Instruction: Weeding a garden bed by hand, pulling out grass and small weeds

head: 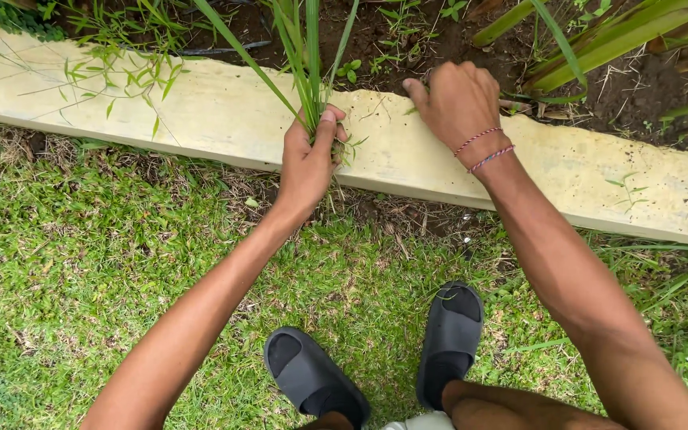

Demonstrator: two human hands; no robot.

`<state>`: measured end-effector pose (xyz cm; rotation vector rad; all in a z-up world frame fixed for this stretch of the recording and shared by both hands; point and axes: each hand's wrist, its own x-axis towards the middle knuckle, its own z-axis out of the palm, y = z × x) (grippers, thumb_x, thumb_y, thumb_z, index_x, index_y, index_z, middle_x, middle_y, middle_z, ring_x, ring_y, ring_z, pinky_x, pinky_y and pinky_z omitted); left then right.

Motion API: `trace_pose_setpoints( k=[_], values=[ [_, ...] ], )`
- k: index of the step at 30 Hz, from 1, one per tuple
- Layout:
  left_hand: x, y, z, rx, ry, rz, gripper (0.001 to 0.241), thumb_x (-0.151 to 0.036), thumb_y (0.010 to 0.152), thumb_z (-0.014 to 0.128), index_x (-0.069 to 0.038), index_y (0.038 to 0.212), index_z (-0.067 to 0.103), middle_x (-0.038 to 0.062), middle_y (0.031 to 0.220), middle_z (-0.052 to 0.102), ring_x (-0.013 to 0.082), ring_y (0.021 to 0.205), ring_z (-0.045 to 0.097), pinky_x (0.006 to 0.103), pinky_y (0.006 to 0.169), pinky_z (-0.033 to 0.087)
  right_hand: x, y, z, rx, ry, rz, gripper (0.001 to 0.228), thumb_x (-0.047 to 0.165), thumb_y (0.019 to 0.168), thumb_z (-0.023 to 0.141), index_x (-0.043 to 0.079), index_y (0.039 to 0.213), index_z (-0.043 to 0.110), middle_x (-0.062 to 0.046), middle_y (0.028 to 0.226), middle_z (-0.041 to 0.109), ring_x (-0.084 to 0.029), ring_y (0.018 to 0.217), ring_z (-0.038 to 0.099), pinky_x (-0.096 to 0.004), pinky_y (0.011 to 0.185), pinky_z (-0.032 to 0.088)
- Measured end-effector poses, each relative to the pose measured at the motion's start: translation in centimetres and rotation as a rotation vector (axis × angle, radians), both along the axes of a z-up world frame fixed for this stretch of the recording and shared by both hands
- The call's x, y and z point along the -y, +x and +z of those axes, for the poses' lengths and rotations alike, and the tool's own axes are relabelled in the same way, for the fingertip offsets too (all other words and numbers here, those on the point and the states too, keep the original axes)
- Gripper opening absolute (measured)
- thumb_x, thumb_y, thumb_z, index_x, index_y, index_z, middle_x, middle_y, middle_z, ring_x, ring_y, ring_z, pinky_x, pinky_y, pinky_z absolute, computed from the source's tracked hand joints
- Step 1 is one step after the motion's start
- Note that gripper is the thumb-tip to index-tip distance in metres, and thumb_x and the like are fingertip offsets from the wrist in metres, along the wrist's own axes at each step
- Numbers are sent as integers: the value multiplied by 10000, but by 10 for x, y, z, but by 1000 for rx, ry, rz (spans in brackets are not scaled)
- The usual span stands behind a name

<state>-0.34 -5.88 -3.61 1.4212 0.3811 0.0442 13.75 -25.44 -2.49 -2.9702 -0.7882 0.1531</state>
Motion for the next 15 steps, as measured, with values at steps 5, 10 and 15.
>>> trace_pose_setpoints(
  k=[5, 10, 15],
  values=[
    [0, -3, -6, -35, -39, 2, 209, -197, 1078, 427, -106, 1124, 610, 18, 843, 588, 97, 650, 519, 235, 516, 476, 5, 5, 6, -106, 137, 50, 338, 72, 1024, 614, 0, 700, 677, -99, 497, 538, -257, 418, 524, -419, 486, 494],
    [0, -6, -5, -64, -132, -13, 203, -185, 1086, 426, -92, 1124, 601, 11, 842, 591, 89, 652, 523, 229, 533, 462, 17, 2, 9, -156, 314, 72, 260, 37, 943, 624, -18, 696, 687, -81, 493, 525, -202, 364, 431, -387, 465, 487],
    [13, -6, -6, -104, -410, -73, 359, -369, 1027, 494, -52, 1157, 604, 78, 887, 620, 157, 783, 584, 313, 652, 499, 0, -27, 36, -245, 701, 160, 343, 91, 1054, 659, 52, 716, 613, -8, 587, 561, -92, 446, 361, -248, 412, 291]
  ],
)
